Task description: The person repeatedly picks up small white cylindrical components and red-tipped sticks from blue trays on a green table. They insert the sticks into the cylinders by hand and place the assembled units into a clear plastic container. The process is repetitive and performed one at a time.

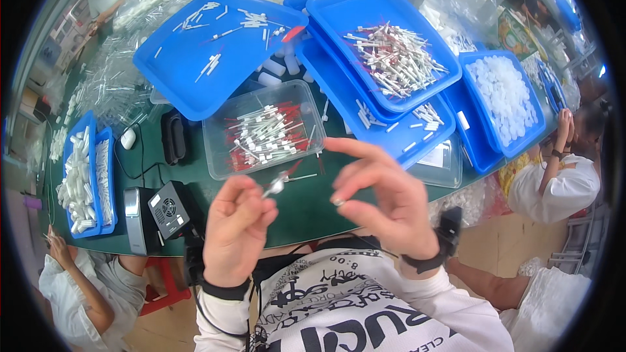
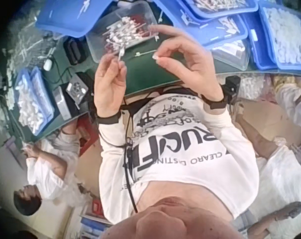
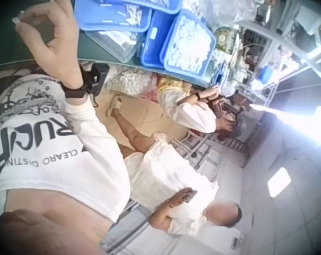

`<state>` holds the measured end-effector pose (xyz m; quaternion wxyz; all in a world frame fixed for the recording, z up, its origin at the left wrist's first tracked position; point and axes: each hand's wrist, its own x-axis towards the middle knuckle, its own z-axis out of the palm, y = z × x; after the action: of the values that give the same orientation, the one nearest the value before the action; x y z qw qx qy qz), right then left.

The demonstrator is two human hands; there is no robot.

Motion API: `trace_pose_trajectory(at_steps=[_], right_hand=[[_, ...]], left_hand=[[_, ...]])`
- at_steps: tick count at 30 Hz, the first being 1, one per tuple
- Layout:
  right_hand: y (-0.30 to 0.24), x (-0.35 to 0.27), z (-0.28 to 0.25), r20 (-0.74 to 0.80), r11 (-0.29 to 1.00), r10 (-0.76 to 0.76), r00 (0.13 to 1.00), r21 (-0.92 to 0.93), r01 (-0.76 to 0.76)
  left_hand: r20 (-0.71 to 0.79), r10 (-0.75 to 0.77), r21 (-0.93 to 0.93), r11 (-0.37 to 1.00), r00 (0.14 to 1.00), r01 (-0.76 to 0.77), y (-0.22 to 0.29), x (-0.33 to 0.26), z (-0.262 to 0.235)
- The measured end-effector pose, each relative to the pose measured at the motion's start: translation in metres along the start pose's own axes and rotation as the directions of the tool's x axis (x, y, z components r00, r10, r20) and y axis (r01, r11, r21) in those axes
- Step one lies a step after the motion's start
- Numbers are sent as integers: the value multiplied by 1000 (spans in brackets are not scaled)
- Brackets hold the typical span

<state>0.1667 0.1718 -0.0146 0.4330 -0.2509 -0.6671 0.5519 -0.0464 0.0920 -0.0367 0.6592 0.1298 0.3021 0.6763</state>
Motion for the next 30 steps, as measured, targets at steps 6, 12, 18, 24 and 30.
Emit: trace_pose_trajectory(at_steps=[6,12,18,24,30], right_hand=[[24,9,40,-82,995,-96,992,22,98],[21,3,24,112,849,185,976,483,-216],[20,1,13,497,622,328,804,527,-579],[9,-2,14,276,699,373,886,544,-464],[5,-18,5,-18,997,78,997,-13,-78]], left_hand=[[4,-81,81,993,997,80,-19,11,5],[150,41,501,858,988,-111,-6,14,13],[389,104,641,683,916,-350,-3,21,3],[387,412,688,467,825,-556,-11,11,11],[228,621,580,532,750,-617,-9,-8,13]])
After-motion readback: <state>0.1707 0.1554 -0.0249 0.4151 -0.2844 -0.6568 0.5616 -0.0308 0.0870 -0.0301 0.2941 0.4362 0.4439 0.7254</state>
